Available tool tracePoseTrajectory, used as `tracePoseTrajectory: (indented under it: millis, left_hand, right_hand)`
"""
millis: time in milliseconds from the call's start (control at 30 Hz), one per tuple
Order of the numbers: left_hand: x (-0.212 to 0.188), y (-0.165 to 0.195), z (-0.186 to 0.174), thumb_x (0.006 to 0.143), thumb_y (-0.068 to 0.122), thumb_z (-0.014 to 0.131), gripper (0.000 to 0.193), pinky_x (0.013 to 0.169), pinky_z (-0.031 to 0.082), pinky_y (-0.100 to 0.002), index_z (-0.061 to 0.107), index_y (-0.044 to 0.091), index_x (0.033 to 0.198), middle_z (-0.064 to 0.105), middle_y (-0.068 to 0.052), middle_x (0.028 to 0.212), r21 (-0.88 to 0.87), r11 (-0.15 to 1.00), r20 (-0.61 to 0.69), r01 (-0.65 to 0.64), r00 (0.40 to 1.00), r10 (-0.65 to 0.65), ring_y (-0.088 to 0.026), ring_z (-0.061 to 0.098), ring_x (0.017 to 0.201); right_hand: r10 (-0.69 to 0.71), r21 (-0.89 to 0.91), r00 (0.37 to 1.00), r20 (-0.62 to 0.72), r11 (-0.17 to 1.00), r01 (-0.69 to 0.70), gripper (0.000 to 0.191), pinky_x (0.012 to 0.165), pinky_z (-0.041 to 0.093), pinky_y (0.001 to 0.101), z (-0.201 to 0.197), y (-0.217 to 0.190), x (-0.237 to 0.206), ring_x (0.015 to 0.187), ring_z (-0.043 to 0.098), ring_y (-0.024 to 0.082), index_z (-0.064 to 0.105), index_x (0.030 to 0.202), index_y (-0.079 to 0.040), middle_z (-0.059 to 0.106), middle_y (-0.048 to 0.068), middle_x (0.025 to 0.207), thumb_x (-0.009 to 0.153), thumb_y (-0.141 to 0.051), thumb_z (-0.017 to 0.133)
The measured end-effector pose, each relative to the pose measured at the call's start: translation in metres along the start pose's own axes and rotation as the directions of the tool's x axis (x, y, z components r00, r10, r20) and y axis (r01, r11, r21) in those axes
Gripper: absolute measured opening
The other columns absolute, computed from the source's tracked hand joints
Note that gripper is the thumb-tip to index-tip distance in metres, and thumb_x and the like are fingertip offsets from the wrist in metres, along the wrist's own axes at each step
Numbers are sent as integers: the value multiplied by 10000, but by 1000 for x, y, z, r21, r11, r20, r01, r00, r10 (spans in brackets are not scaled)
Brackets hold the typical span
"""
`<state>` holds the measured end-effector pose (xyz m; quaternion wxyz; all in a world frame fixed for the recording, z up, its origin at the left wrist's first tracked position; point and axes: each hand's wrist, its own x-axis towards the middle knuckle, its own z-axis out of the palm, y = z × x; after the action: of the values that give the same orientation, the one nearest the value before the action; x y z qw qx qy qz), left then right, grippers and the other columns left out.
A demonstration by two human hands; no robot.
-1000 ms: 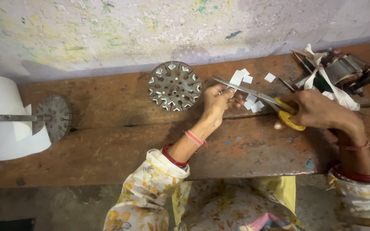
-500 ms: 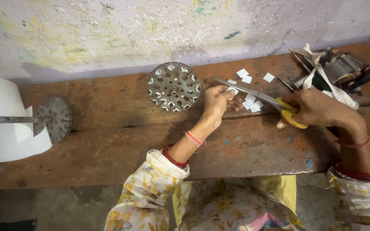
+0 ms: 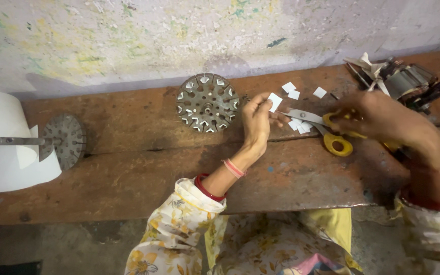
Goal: The person cuts small white paper pieces with scissors, folds them, and inserts them into slots on a metal disc. The person repeats this process for multiple pieces, arranging them on the disc.
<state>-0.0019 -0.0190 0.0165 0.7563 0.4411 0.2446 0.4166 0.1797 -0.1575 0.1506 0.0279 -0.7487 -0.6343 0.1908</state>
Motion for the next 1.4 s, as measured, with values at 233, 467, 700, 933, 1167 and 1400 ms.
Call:
tracePoseTrajectory:
  millis: [233,467,700,933,1167,1400]
  left_hand:
    - [-3,8,6,1056,46,436,384,496,528,-268,450,-6,1436,739,-198,883,114,991,68,-72,996,65,-192,699,610]
    - [-8,15,10,997,-33,525,489,468,543,-270,417,8,1473,726,-167,1017,342,916,123,-210,976,178,-172,700,596]
    - [2,8,2,945,-62,577,463,562,575,-268,500,-14,1398,748,-154,987,283,951,-2,-120,992,126,-165,720,698]
    - [9,0,-11,918,71,733,182,619,528,-244,724,-8,1081,744,-51,895,492,834,-3,-248,958,287,-92,642,743]
    - [10,0,-12,938,27,718,94,631,522,-228,727,-3,1027,734,-29,866,338,905,7,-260,962,273,-70,645,741]
    - [4,9,-7,922,9,717,113,607,531,-230,686,4,1030,739,-59,851,173,970,1,-171,985,174,-93,665,696]
  right_hand:
    - [-129,277,938,-322,934,224,371,737,621,415,12,-21,43,903,753,268,695,1250,-49,746,170,1129,928,-228,653]
    - [-161,526,928,-337,785,327,248,678,614,340,36,-25,85,808,748,203,745,1091,-6,775,148,968,926,-186,701]
    - [88,717,894,-439,633,290,142,594,510,258,55,-21,95,691,632,109,728,1041,17,733,66,865,978,-110,718]
    - [34,598,850,-526,725,342,152,638,523,275,70,-25,85,755,651,111,747,1067,7,751,77,893,939,-75,749]
    - [-55,546,821,-569,721,427,175,707,558,275,75,-28,85,819,697,140,761,1073,13,772,92,955,914,-59,758]
    - [3,961,968,-252,116,250,132,664,592,318,74,-17,93,810,742,208,742,1054,-7,765,128,940,941,-38,681]
